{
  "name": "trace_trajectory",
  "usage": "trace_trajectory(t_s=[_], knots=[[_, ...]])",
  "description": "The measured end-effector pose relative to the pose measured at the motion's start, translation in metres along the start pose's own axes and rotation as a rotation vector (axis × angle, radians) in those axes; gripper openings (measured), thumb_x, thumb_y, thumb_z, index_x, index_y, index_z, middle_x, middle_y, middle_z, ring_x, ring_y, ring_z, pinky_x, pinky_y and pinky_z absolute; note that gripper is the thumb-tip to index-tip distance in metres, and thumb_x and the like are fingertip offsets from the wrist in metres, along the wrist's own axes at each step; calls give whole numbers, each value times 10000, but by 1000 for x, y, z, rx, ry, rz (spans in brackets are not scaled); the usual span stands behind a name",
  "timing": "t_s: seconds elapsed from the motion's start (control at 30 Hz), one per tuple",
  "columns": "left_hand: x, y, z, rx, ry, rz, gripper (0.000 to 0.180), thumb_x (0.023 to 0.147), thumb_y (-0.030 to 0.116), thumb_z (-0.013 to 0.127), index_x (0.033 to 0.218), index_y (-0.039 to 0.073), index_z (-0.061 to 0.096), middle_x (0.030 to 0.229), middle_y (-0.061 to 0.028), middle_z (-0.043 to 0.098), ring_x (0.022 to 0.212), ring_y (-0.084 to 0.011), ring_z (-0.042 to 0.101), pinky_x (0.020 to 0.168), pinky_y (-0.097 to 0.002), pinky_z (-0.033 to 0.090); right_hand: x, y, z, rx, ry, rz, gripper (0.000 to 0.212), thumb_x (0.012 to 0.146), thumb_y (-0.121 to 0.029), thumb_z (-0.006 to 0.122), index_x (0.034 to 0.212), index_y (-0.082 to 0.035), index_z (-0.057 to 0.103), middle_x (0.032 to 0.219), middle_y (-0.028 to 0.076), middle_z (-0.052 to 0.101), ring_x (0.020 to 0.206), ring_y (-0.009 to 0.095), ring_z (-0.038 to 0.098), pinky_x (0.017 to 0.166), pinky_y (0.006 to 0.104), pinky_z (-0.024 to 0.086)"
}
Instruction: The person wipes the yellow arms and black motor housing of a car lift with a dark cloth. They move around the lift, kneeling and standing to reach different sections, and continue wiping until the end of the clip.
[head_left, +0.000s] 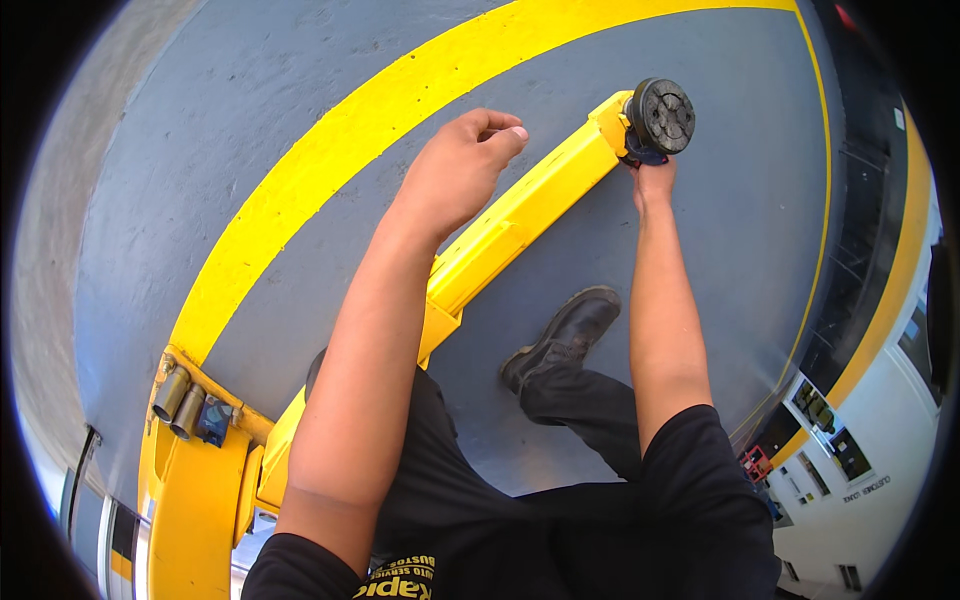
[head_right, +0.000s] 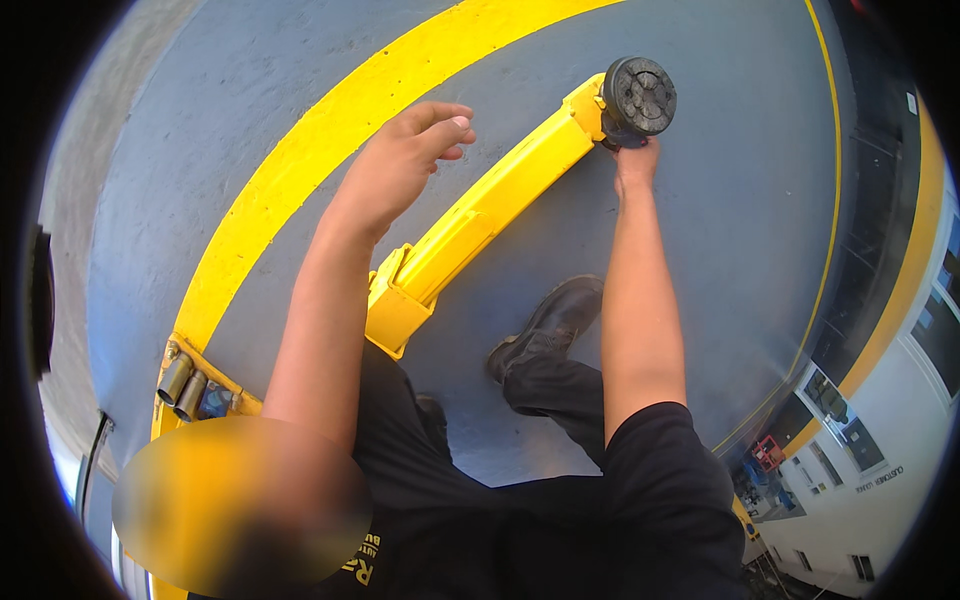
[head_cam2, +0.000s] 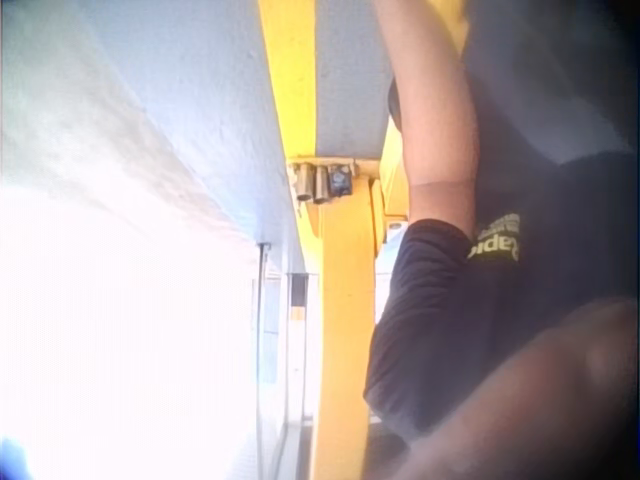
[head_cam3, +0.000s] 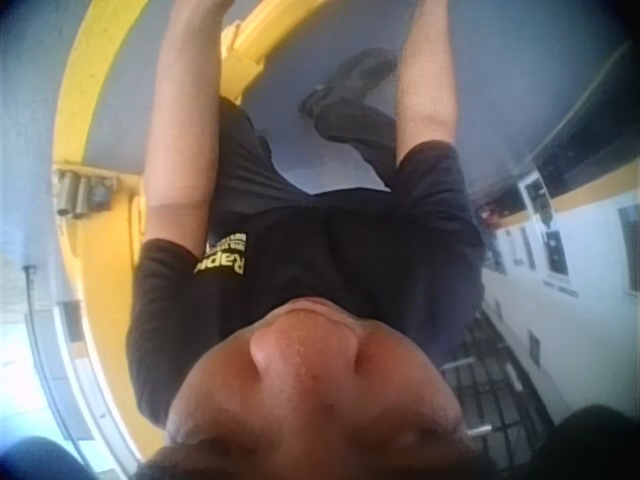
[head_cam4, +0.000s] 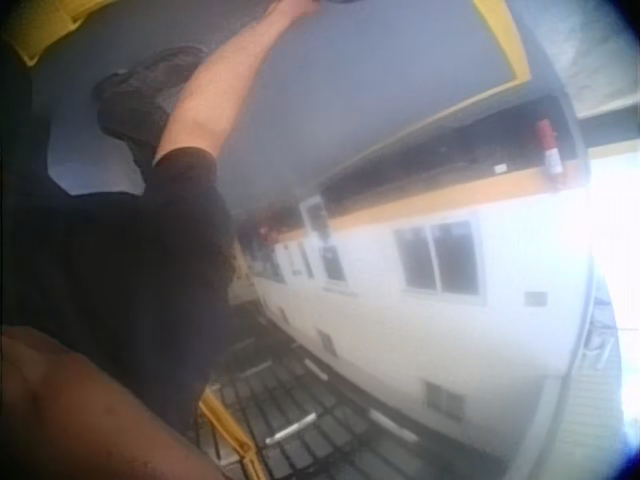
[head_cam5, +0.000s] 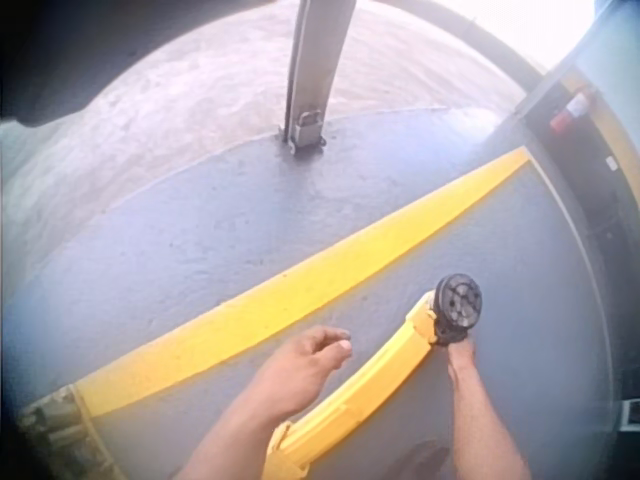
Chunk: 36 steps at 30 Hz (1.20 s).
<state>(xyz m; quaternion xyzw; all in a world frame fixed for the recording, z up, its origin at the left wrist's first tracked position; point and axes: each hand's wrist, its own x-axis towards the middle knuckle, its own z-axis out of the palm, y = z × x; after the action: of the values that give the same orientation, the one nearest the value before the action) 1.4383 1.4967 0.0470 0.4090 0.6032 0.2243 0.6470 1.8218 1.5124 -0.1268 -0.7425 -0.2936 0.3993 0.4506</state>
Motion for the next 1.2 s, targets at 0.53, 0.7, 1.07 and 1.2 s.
trace_trajectory(t_s=[0.53, 0.7, 1.07, 1.2], knots=[[3, -6, -3, -26, -31, 5, 482, 1019, 373, 611, 1326, 9, 687, 1286, -210, 725, 1221, -325, 676, 1069, -406, 494, 124, -217, 25, -1046, -610, -96, 361, 1065, -268, 590, 1360, -79, 679, 1186, 79, 738, 1023, 191, 697, 901, 375, 551], [4, -6, -5, -20, -11, -8, 489, 1020, 382, 608, 1331, 13, 686, 1306, -208, 716, 1238, -324, 669, 1080, -408, 489, 71, -196, 130, -1721, -768, 205, 580, 967, -535, 693, 1363, -112, 708, 1354, 147, 700, 1182, 302, 692, 1038, 485, 512], [5, -7, -10, -34, -5, -9, 521, 1022, 415, 585, 1363, 30, 666, 1277, -152, 731, 1215, -279, 671, 1116, -421, 455, 93, -186, 136, -1883, -404, -237, 532, 994, -461, 681, 1288, -19, 721, 1276, 248, 708, 1143, 422, 694, 995, 516, 528], [4, -6, -7, -75, 21, 15, 459, 1011, 352, 618, 1292, -1, 705, 1270, -218, 725, 1200, -334, 679, 1053, -414, 501, 7, -223, 111, -1619, -119, -579, 508, 1016, -454, 595, 1181, 2, 745, 1181, 221, 723, 1132, 433, 675, 972, 528, 530]])
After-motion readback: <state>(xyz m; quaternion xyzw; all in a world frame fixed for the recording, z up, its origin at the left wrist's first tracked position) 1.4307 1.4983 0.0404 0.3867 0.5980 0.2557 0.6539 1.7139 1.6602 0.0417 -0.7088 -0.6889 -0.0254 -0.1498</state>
